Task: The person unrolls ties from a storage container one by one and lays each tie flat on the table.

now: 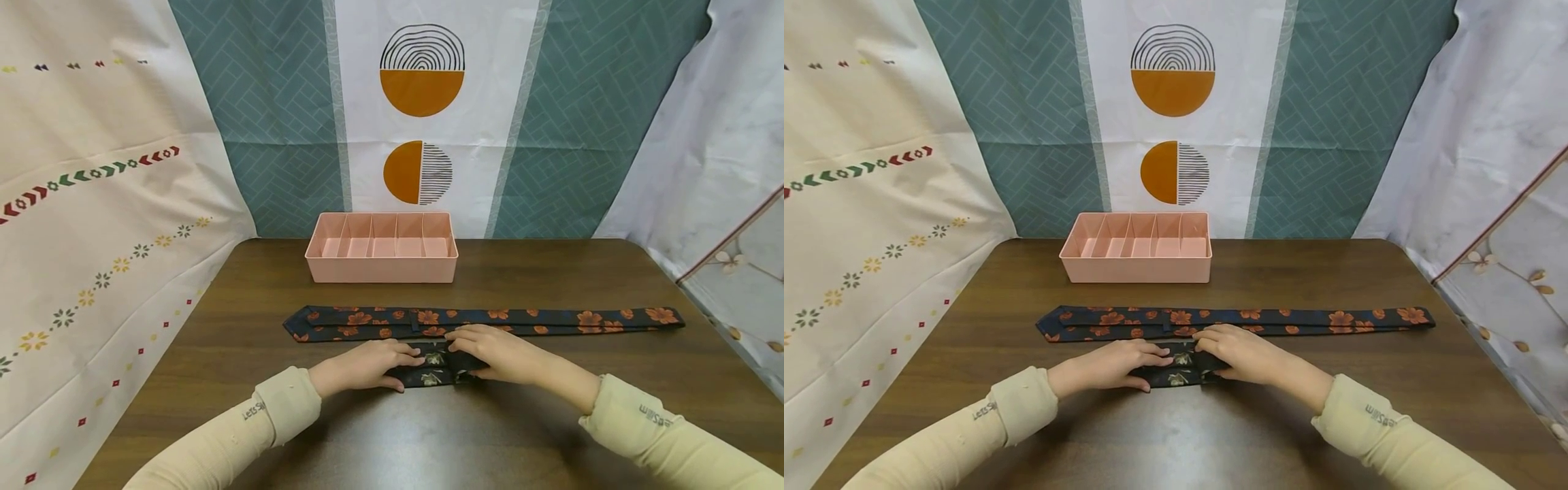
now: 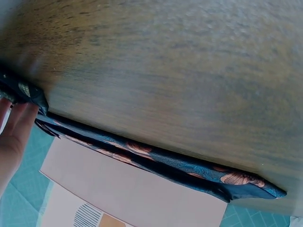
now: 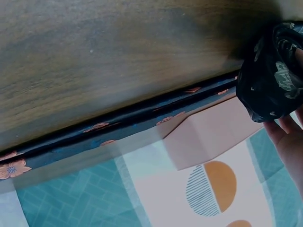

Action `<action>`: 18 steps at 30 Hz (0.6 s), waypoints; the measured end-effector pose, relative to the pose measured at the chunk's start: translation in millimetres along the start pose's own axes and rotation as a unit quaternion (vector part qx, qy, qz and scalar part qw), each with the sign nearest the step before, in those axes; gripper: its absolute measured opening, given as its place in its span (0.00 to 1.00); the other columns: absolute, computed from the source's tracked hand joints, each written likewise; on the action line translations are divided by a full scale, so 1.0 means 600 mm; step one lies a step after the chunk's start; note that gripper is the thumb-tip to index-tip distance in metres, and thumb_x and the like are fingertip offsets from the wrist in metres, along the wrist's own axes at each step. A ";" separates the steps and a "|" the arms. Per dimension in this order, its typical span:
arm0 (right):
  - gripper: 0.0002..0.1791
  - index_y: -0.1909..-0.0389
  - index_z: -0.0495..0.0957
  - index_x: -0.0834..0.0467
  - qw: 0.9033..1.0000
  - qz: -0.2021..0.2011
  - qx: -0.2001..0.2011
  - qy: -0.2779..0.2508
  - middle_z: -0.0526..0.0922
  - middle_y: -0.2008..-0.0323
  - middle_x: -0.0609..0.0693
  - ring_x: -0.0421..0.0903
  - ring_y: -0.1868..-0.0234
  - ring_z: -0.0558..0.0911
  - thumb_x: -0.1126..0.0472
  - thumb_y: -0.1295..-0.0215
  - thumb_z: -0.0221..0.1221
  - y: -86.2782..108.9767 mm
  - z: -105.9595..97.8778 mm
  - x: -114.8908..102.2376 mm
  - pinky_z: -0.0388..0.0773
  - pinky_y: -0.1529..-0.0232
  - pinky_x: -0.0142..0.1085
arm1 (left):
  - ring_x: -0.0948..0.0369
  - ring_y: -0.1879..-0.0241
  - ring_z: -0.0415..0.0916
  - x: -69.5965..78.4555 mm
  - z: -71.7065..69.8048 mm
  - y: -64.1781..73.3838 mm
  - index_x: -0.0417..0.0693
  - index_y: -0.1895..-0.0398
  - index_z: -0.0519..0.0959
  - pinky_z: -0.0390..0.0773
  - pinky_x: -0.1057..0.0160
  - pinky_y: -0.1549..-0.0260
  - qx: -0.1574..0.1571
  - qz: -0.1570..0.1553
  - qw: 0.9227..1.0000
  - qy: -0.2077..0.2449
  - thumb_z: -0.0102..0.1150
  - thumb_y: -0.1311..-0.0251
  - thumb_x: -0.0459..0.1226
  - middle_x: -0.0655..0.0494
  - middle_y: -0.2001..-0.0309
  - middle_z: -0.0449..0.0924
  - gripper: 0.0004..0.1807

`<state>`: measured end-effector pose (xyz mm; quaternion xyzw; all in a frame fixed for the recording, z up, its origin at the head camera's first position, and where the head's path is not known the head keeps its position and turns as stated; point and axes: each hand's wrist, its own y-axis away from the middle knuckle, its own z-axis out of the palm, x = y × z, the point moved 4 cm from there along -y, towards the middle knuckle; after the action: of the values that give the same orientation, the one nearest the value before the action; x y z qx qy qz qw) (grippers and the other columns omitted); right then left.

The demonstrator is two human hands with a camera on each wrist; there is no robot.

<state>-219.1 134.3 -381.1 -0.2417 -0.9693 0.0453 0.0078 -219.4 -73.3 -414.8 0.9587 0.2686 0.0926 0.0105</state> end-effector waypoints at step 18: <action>0.30 0.45 0.73 0.59 1.000 -0.014 0.001 0.019 0.77 0.46 0.53 0.51 0.45 0.76 0.59 0.51 0.71 0.010 -0.004 0.006 0.77 0.49 0.43 | 0.56 0.36 0.67 -0.003 -0.007 0.009 0.50 0.37 0.71 0.68 0.54 0.38 -0.012 -0.018 0.999 0.026 0.61 0.44 0.48 0.55 0.36 0.71 0.31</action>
<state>-219.6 141.5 -379.1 -0.2293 -0.9721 0.0415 0.0268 -218.8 -79.0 -410.8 0.9507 0.2853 0.1201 0.0169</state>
